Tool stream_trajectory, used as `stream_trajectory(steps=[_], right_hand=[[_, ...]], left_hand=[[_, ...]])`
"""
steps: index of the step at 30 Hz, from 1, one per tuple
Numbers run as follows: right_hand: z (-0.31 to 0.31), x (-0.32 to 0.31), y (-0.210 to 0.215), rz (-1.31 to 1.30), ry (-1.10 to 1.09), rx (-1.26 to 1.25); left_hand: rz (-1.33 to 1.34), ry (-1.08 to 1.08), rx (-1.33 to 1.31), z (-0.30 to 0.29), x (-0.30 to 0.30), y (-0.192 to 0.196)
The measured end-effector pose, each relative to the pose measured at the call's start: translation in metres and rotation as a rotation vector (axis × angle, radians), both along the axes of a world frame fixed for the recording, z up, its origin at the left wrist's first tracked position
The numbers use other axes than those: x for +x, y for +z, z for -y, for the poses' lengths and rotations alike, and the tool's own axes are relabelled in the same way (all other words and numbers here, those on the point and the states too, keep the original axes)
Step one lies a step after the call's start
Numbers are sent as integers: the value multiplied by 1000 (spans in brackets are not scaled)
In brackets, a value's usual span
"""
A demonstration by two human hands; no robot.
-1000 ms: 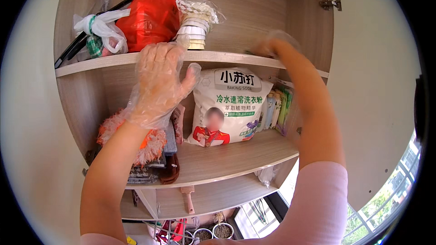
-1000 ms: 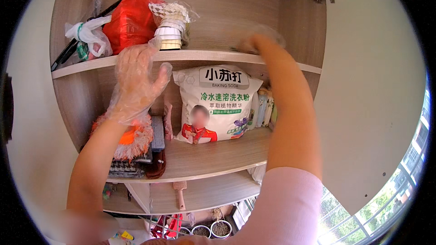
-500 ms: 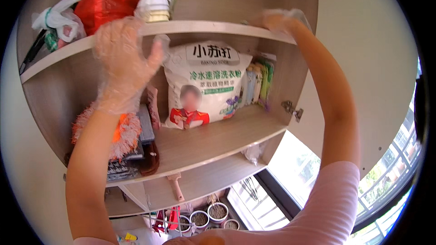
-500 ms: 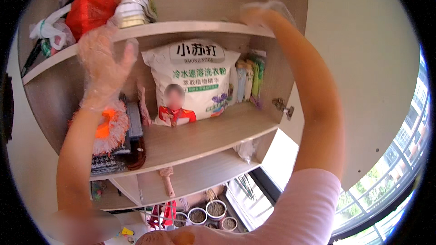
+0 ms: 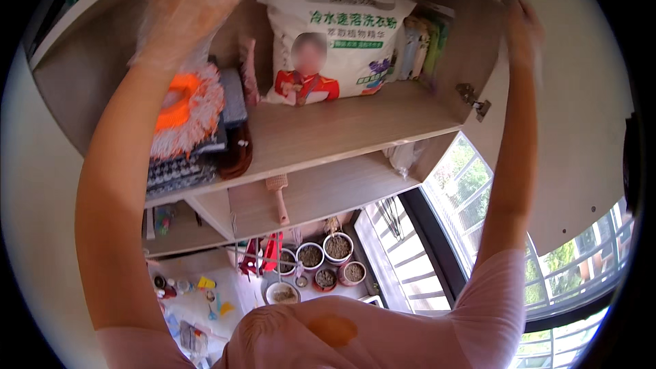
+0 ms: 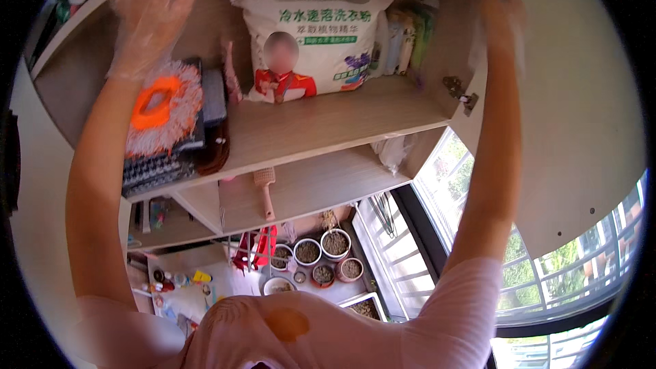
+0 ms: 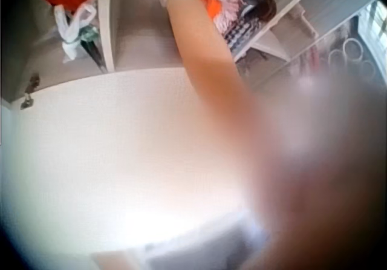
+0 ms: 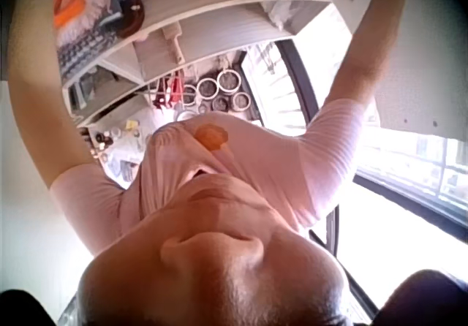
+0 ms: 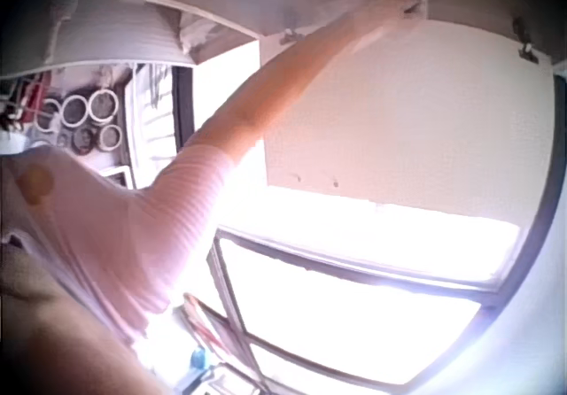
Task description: The person wipes the exterior of white wall-mounted cabinets with a cloth while wearing gloves. They then open the cabinet doors to wipe the interior shelves and handles. The person also moves a red plastic stool and rearranges items inside the cabinet, including a bag of laundry detergent and a dust mop.
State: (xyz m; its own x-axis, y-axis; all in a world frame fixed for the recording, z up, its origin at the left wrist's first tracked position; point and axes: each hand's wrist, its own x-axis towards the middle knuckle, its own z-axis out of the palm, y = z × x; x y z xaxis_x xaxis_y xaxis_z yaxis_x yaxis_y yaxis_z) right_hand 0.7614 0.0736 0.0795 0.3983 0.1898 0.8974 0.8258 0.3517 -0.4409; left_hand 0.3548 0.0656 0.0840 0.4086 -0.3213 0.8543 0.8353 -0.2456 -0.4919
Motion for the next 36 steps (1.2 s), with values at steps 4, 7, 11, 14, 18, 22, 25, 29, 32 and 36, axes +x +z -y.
stream_trajectory(steps=[4,7,11,14,18,22,25,29,32,36], right_hand=[[5,-70,-135,219,116,47],[-2,-153,-201,169,586,-183],[-12,-230,-233,680,560,-347],[-29,-275,-242,708,667,-798],[-74,-244,-255,722,407,-741],[-67,-202,-245,488,209,-782],[-58,-225,-243,554,303,-748],[-106,-287,-269,635,420,-652],[-103,-308,-235,624,267,-924],[-85,-304,-230,708,207,-860]], left_hand=[[-20,-17,-47,5,8,-4],[-64,-118,26,0,2,-1],[-56,-43,-136,16,0,-3],[-58,-23,-126,16,-4,-5],[-82,-19,-56,17,-1,-6],[-83,-49,-101,14,-9,-6],[-82,-74,-103,12,-13,-7],[-121,-81,-51,10,-4,-3],[-97,-10,-198,23,-6,-3],[-128,21,-100,13,-12,-5]])
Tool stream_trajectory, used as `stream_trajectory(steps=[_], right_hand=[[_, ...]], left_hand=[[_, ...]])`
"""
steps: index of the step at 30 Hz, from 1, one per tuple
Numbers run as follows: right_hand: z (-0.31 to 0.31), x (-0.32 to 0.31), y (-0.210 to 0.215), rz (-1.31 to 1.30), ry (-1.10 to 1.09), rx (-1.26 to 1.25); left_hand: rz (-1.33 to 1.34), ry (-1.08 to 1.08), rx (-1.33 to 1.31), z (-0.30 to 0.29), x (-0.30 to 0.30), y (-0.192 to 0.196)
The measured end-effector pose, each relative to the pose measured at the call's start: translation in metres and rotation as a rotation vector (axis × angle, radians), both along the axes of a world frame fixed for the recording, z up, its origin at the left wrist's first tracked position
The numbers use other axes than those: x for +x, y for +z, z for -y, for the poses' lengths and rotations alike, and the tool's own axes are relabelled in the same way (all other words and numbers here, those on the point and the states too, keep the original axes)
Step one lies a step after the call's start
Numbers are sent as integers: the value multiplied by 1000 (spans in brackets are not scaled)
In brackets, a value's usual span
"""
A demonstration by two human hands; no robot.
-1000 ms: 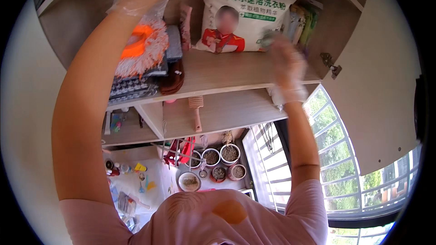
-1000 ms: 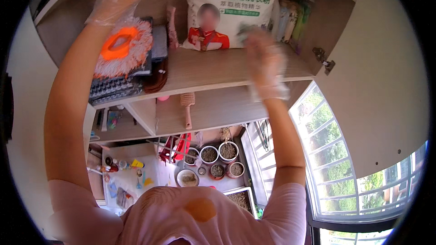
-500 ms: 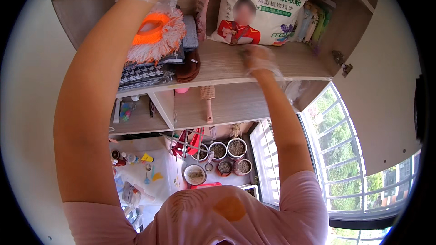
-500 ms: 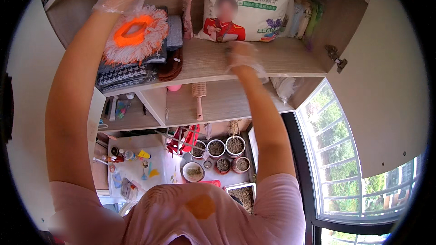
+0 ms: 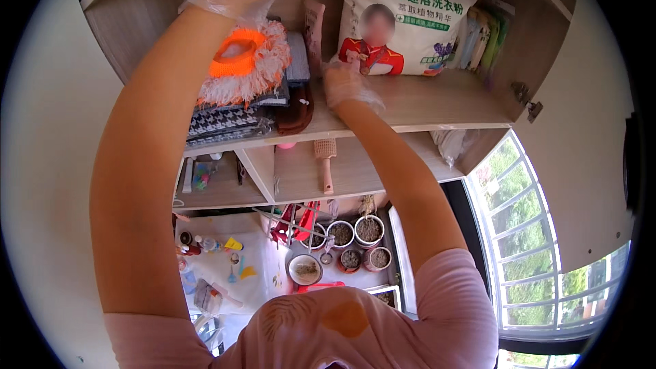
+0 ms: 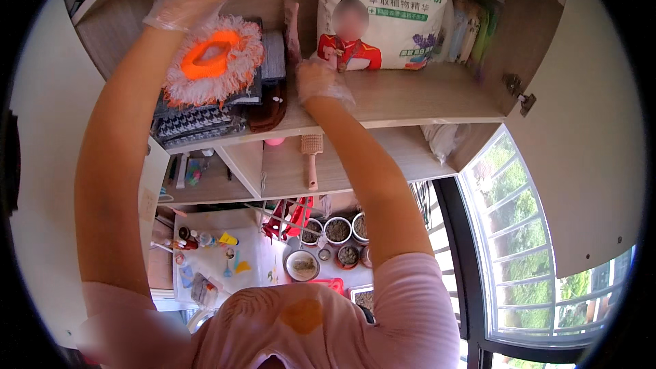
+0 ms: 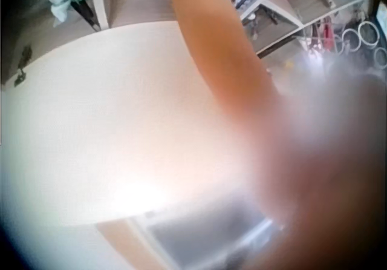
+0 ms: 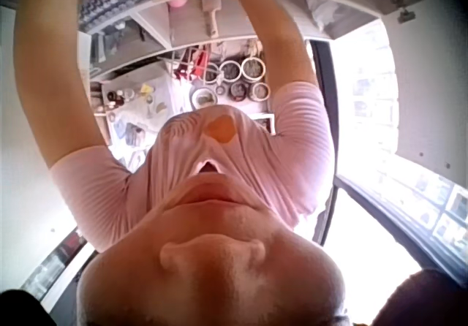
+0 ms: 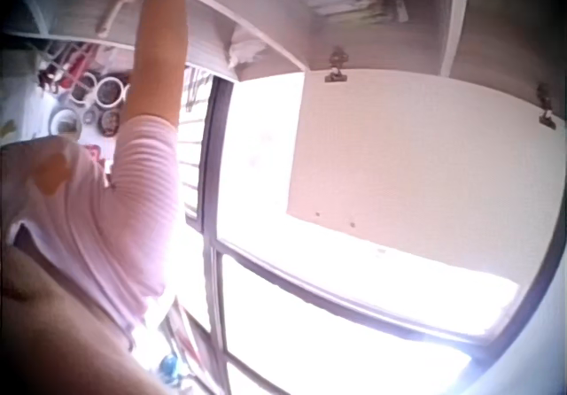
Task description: The person wipes the exterior of white wall-mounted cabinets with a cloth while wearing gloves. They then open the cabinet doors to wipe the interior shelves and handles. The person also moves a red plastic stool and rearranges items inside the cabinet, including a bag of laundry detergent and a dust mop.
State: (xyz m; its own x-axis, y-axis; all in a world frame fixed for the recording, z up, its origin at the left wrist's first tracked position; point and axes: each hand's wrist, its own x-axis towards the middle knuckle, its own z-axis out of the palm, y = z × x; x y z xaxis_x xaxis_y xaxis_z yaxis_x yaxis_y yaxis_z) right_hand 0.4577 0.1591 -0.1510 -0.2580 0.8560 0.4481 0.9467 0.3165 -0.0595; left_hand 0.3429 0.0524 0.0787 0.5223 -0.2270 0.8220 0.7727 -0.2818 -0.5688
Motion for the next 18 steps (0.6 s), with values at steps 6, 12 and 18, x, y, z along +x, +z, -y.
stream_trajectory(steps=[6,12,18], right_hand=[[38,86,-28,-192,515,65],[19,281,-17,-135,-232,-25],[-25,213,-56,-151,298,159]], left_hand=[[35,-24,-32,-3,5,-6],[65,-8,-41,1,6,-21],[-394,46,-515,-43,85,-157]])
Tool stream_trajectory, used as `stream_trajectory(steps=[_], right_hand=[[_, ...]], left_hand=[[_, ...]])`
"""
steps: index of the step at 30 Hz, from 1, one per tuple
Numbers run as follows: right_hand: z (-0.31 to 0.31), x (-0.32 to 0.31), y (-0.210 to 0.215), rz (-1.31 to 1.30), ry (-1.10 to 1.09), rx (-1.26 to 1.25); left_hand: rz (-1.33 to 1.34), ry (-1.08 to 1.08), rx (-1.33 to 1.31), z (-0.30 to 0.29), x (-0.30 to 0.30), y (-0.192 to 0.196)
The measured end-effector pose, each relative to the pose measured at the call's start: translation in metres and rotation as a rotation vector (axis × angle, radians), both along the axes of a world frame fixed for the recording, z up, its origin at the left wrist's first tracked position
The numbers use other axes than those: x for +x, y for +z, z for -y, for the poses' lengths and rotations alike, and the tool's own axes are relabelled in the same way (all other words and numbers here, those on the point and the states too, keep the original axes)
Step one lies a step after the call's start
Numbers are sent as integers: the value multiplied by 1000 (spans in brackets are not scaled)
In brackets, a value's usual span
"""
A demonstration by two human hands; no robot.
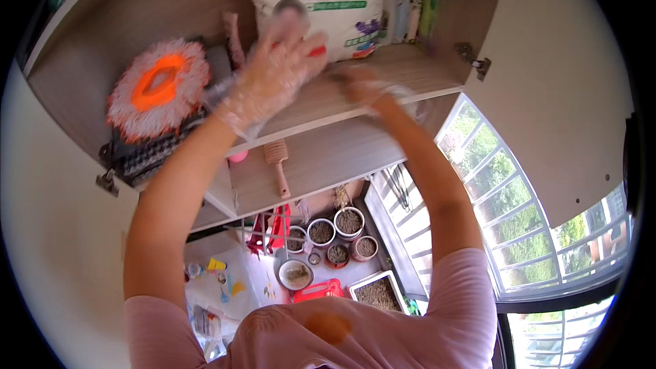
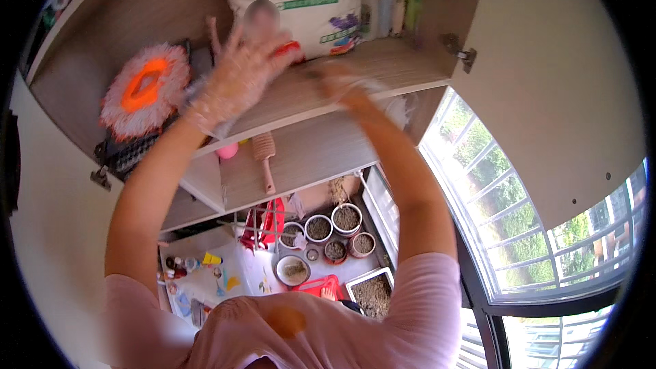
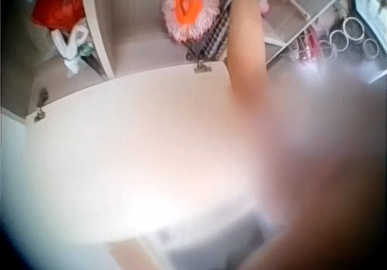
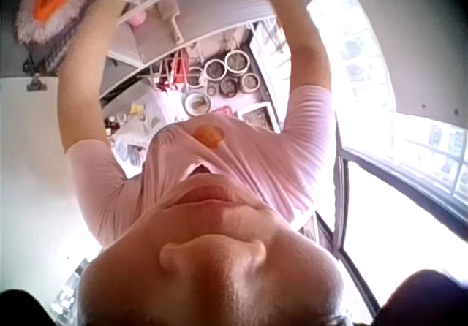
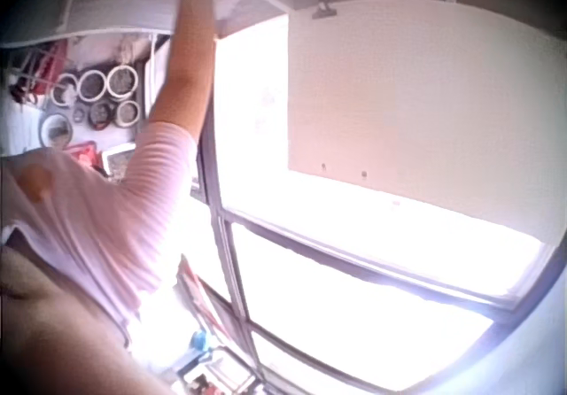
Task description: The person wipes the exterior of white wall-mounted cabinets with a cloth while wearing gloves. They then open the cabinet doors to wipe the interior shelves and handles. The person also moves a red plastic stool and rearranges items inside the cabinet, including a bag of laundry detergent and a dust mop.
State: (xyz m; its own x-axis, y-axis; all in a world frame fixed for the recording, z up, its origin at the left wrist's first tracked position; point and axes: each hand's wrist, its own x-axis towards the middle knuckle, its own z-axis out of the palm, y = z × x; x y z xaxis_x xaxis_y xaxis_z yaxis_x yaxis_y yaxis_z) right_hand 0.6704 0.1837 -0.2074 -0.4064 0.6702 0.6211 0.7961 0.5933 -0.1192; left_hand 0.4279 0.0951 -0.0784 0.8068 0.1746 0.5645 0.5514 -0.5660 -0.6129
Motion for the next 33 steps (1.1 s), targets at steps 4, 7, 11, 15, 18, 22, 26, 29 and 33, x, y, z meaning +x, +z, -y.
stream_trajectory(steps=[4,7,11,15,18,22,26,29,33], right_hand=[[24,-53,39,-157,66,-170],[12,12,33,-171,8,-212],[22,47,60,-169,-314,-359],[-32,117,19,-56,-603,-108],[-48,141,21,60,-603,-44],[-54,147,23,19,-744,-9],[-45,165,25,131,-919,-195],[-2,157,57,172,-987,-404],[-8,159,57,297,-1070,-352]], left_hand=[[78,103,-152,-39,22,-48],[157,183,-262,-49,39,-58],[147,233,-288,-60,33,-60],[161,230,-275,-60,46,-59],[148,280,-271,-60,41,-59],[145,274,-232,-59,42,-60],[121,269,-246,-61,46,-57],[141,264,-241,-62,34,-62],[182,219,-265,-59,38,-60]])
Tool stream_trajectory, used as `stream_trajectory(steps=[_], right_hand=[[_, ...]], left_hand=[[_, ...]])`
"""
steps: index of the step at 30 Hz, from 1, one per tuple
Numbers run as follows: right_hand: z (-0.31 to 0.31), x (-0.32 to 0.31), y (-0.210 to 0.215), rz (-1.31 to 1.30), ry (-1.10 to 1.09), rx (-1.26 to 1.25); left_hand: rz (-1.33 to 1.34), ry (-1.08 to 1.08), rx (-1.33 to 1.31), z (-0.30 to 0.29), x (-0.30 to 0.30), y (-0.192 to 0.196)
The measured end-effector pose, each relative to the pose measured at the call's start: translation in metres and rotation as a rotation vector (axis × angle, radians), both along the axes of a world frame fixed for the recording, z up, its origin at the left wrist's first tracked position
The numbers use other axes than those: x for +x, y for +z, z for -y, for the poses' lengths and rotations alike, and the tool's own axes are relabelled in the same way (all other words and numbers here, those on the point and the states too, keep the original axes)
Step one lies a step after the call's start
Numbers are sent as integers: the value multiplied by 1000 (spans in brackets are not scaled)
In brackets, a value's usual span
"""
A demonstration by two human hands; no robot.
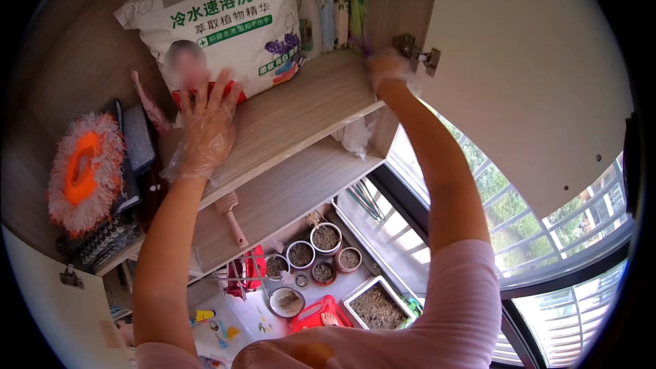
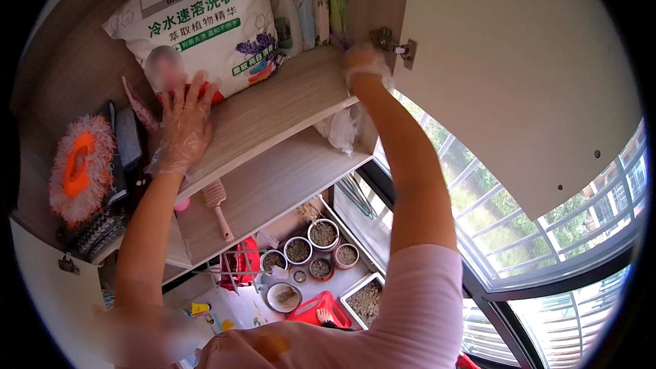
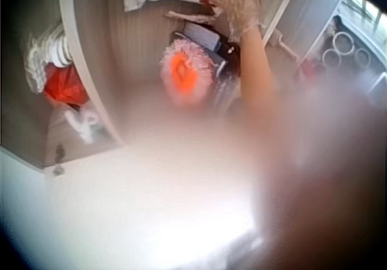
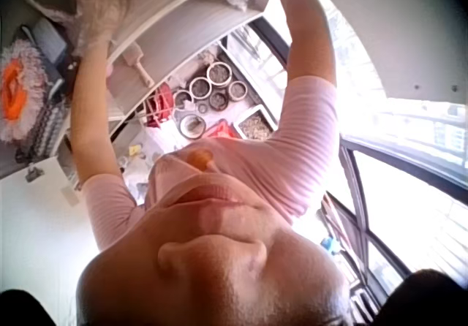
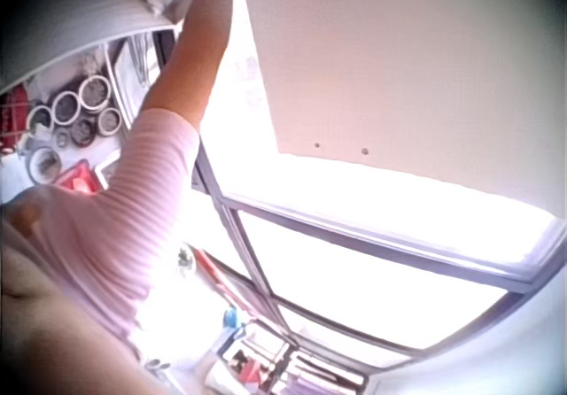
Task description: The person wipes the exterior of white wall-mounted cabinets with a cloth while wearing gloves. They then open the cabinet doors to wipe the interior shelves and handles. The person also moves a red plastic stool and rearranges items inside the cabinet, including a bag of laundry detergent and a dust mop.
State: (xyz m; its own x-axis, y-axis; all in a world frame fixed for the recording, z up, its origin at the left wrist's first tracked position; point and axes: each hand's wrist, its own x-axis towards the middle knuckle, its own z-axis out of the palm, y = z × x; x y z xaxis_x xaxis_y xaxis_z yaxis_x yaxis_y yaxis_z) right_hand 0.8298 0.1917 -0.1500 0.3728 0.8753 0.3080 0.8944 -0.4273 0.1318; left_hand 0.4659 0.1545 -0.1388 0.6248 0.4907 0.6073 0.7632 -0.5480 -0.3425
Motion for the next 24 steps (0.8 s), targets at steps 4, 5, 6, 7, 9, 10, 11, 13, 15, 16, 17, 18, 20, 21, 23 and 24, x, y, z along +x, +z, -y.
stream_trajectory(steps=[4,5,6,7,9,10,11,13,15,16,17,18,20,21,23,24], right_hand=[[-20,9,-7,83,-64,13],[-21,8,-8,31,-111,-32],[-24,18,-13,44,-94,-53],[-25,29,-22,57,-79,-85],[-8,93,-48,216,38,-94],[-1,78,-37,160,49,-200],[15,46,-11,112,72,-307],[52,38,2,60,125,-50],[83,11,30,6,171,235],[101,4,44,-32,144,405],[100,12,49,115,171,385],[93,23,58,261,205,362],[80,24,66,391,178,298],[73,19,65,379,118,244],[47,25,49,359,38,206],[29,44,35,360,3,219]], left_hand=[[-31,-23,10,2,-2,0],[-41,3,7,1,-2,0],[-52,26,6,0,0,3],[-56,39,-5,0,3,2],[-34,-42,9,3,11,6],[-23,-30,10,3,3,3],[-14,19,6,3,-8,0],[20,-19,3,3,-8,-1],[41,2,3,-1,-12,-6],[36,5,17,-5,-8,-6],[30,15,30,-5,-6,-7],[35,20,6,-3,-3,-9],[37,44,-11,-2,-2,-3],[42,38,1,-1,-2,-1],[42,25,19,0,-3,-2],[51,5,14,0,0,-3]])
